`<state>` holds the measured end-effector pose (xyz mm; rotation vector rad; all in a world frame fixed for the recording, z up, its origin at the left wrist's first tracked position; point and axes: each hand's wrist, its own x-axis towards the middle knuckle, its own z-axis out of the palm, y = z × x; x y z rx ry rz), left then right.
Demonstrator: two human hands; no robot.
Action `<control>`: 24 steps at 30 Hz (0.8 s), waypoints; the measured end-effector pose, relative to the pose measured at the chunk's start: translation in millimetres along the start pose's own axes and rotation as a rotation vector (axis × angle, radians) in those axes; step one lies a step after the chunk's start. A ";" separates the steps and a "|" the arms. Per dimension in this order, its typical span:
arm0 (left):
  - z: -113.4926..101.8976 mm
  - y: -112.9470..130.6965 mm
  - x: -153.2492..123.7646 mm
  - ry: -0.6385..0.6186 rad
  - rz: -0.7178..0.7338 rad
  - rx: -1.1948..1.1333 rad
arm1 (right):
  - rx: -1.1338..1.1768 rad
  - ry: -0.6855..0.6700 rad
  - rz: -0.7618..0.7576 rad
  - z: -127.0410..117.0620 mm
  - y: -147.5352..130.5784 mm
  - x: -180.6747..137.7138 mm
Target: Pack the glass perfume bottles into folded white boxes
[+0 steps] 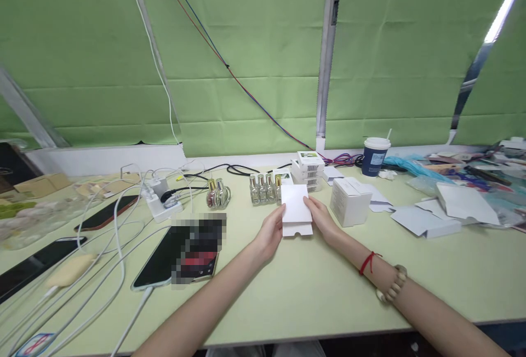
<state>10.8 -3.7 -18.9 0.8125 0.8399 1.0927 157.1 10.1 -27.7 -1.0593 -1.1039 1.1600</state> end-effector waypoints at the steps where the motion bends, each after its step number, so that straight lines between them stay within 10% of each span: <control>1: -0.6 -0.2 0.4 -0.003 0.007 0.014 | -0.007 0.013 -0.006 -1.1 0.4 0.7; 24: -0.8 -5.6 2.5 -0.056 0.081 -0.081 | -0.152 0.098 -0.275 0.1 -5.9 -5.0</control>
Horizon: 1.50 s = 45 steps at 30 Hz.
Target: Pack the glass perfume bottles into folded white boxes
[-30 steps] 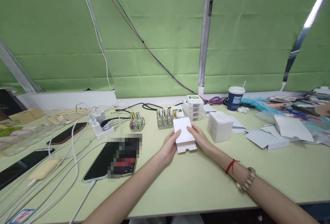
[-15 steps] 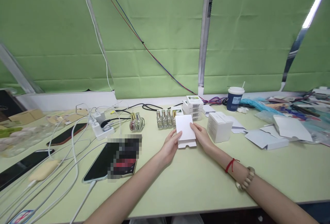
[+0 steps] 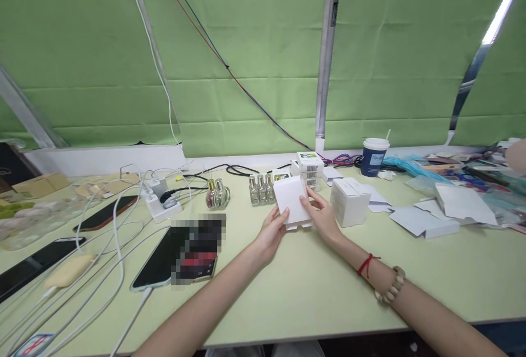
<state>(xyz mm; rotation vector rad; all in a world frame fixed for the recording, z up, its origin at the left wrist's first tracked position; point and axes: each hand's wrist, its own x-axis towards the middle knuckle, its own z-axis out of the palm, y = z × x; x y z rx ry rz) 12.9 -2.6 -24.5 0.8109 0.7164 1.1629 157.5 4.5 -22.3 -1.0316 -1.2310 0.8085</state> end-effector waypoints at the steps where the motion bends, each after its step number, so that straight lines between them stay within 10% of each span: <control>1: -0.6 -0.3 0.4 0.002 -0.001 0.003 | -0.002 -0.002 -0.010 -0.1 -0.6 -0.3; 11: 4.2 5.3 -3.0 -0.025 -0.032 0.020 | -0.063 -0.030 -0.154 -2.0 -0.4 0.7; 20: 9.1 32.0 -12.0 0.057 0.004 -0.043 | -0.411 -0.119 -0.593 -6.0 -3.9 -5.9; 45: 1.2 27.0 -6.3 0.008 -0.066 -0.067 | -0.585 -0.236 -0.765 -9.4 0.0 -0.4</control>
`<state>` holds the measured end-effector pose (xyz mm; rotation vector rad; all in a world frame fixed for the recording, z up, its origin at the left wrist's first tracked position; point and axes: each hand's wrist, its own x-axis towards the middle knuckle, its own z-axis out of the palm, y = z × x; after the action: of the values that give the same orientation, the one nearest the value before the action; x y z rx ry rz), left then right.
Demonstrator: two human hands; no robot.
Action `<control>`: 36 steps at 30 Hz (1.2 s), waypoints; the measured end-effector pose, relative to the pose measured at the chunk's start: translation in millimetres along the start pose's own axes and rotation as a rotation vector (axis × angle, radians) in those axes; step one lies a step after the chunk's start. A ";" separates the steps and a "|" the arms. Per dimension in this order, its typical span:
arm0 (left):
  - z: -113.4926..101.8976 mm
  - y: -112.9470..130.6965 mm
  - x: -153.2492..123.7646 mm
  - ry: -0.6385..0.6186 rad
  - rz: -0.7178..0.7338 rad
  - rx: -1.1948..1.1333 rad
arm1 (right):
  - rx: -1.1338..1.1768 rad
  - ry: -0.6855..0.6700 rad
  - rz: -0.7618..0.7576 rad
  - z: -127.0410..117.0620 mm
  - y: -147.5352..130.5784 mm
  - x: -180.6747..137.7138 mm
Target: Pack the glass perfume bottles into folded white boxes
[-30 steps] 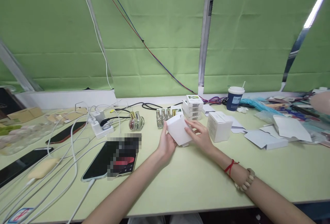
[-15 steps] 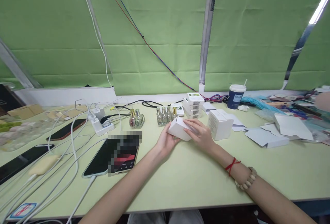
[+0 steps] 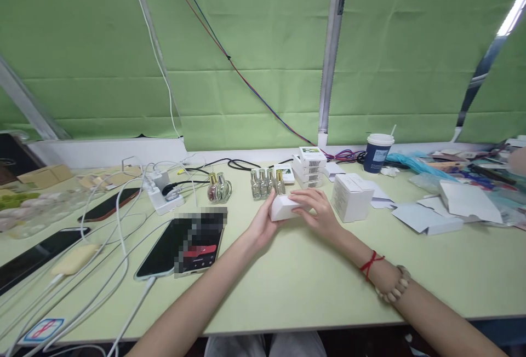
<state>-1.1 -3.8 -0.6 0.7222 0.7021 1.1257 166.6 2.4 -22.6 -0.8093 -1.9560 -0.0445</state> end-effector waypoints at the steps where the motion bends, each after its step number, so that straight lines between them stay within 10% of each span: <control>1: -0.9 -0.6 0.7 0.004 0.002 0.008 | -0.008 -0.008 -0.022 0.4 -0.1 -0.1; 9: -1.3 -1.7 2.2 -0.021 -0.001 0.038 | -0.016 0.082 0.003 -1.8 -3.9 2.2; 22: -5.5 -12.9 5.4 0.074 0.296 0.250 | 0.614 0.276 0.871 18.1 -1.4 2.7; 36: -13.5 -22.6 8.7 -0.043 0.442 0.695 | 0.851 0.176 0.838 10.9 -13.1 2.5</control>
<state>2.6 0.6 -27.7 1.5436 0.9347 1.2595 150.1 -2.6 -22.4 -0.9096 -1.1507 1.0914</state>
